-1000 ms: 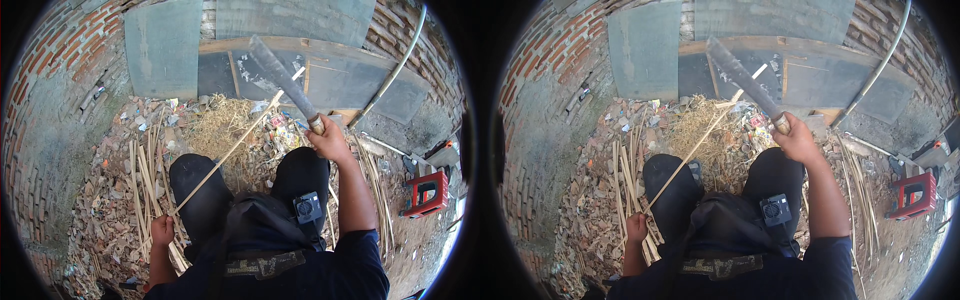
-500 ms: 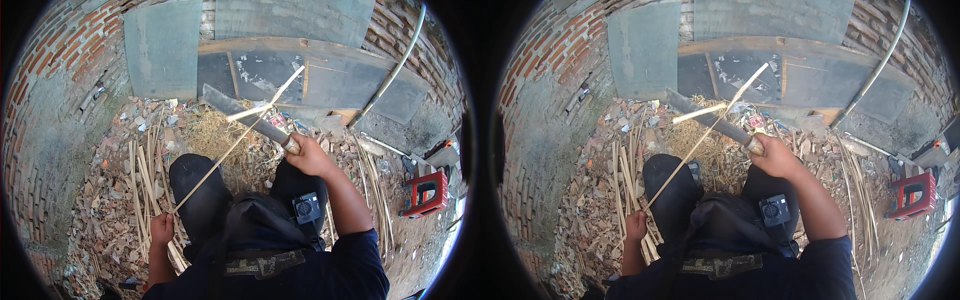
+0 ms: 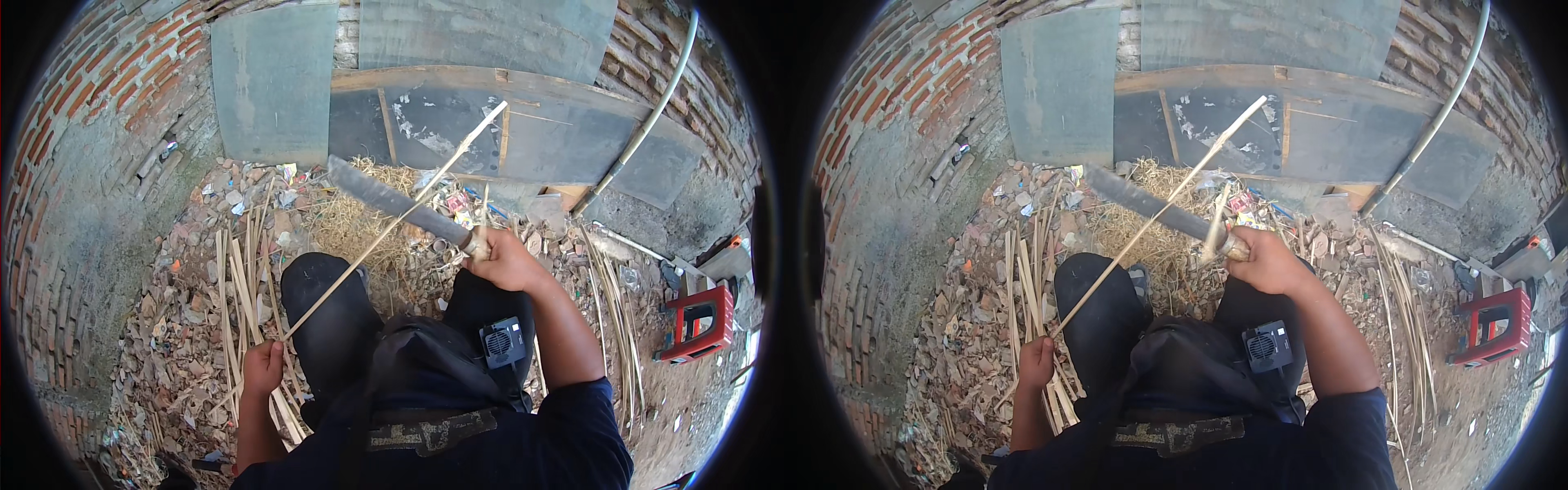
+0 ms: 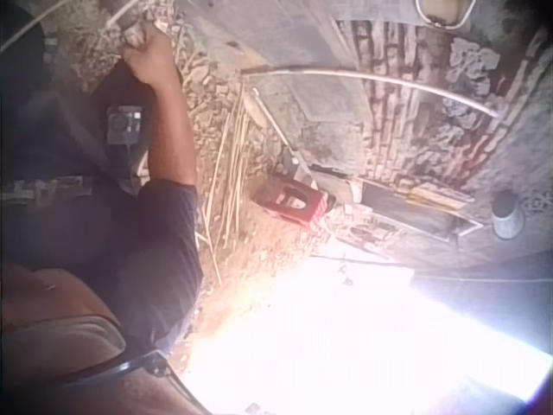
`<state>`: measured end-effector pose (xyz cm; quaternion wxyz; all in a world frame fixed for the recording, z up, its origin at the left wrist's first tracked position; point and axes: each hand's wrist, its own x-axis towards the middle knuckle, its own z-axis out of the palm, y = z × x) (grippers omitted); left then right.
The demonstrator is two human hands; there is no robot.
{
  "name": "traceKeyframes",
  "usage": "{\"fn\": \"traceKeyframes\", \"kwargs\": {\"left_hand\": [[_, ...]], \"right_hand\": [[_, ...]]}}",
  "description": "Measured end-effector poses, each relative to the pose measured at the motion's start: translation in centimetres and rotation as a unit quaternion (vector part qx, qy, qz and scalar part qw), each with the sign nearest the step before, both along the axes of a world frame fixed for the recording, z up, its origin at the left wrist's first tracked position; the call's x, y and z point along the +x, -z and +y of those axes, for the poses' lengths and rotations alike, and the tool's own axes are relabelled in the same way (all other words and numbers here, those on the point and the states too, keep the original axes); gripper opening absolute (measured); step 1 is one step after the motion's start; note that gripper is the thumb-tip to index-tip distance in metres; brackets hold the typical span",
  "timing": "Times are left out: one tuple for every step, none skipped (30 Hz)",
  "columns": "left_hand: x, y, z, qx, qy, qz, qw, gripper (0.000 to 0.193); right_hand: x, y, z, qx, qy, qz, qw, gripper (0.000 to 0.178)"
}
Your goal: The person shaves a long bamboo strip using a large knife by pulling the blade along the length of the bamboo while holding it against their lap.
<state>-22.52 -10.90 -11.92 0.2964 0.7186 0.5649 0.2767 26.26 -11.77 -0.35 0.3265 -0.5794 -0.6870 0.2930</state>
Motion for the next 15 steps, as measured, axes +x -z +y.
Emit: {"fn": "traceKeyframes", "kwargs": {"left_hand": [[-0.3, -0.7, 0.5, 0.019, -0.002, 0.036, 0.999, 0.048], [-0.9, -1.7, 0.7, 0.022, -0.010, 0.038, 0.999, 0.048], [-1.1, -2.8, 1.4, 0.044, -0.011, 0.049, 0.998, 0.048], [-1.3, -3.9, 2.1, 0.067, -0.012, 0.060, 0.996, 0.048], [-2.0, -4.7, 2.9, 0.094, -0.021, 0.063, 0.993, 0.049], [-2.4, -5.8, 3.7, 0.120, -0.027, 0.066, 0.990, 0.049], [-2.9, -7.3, 4.8, 0.159, -0.024, 0.107, 0.981, 0.050], [-3.0, -9.4, 5.8, 0.197, -0.020, 0.148, 0.969, 0.052], [-2.9, -11.4, 6.8, 0.230, -0.018, 0.172, 0.958, 0.053], [-2.6, -13.8, 7.6, 0.263, -0.017, 0.198, 0.944, 0.054], [-2.1, -16.5, 8.4, 0.300, 0.000, 0.227, 0.927, 0.054], [-1.5, -19.1, 9.2, 0.336, 0.017, 0.256, 0.906, 0.054], [-1.1, -21.2, 10.1, 0.370, 0.025, 0.281, 0.885, 0.053], [-0.6, -23.4, 10.9, 0.404, 0.035, 0.303, 0.862, 0.052], [0.3, -25.6, 11.4, 0.427, 0.042, 0.330, 0.841, 0.050]], "right_hand": [[0.6, -1.0, -0.4, -0.087, 0.087, 0.074, 0.990, 0.029], [0.8, -1.9, -0.4, -0.173, 0.168, 0.147, 0.959, 0.032], [2.1, -1.3, -0.3, -0.110, 0.195, 0.157, 0.962, 0.030], [3.2, -1.4, -0.6, -0.081, 0.233, 0.180, 0.952, 0.028], [4.4, -1.3, -0.7, -0.050, 0.246, 0.206, 0.946, 0.027], [5.7, -1.0, -0.8, -0.020, 0.261, 0.232, 0.937, 0.026], [6.7, -1.0, -1.0, 0.020, 0.281, 0.229, 0.932, 0.025], [7.6, -1.2, -1.4, 0.061, 0.304, 0.224, 0.924, 0.024], [8.2, -1.6, -1.9, 0.075, 0.337, 0.214, 0.914, 0.023], [8.3, -2.6, -2.5, 0.093, 0.356, 0.195, 0.909, 0.023], [8.8, -3.0, -3.0, 0.113, 0.365, 0.177, 0.907, 0.024], [9.5, -3.2, -3.3, 0.134, 0.374, 0.161, 0.903, 0.026], [10.0, -3.5, -3.5, 0.149, 0.372, 0.165, 0.901, 0.027], [10.5, -4.0, -3.9, 0.153, 0.375, 0.165, 0.899, 0.027], [10.9, -4.3, -4.1, 0.159, 0.359, 0.144, 0.908, 0.028]]}}
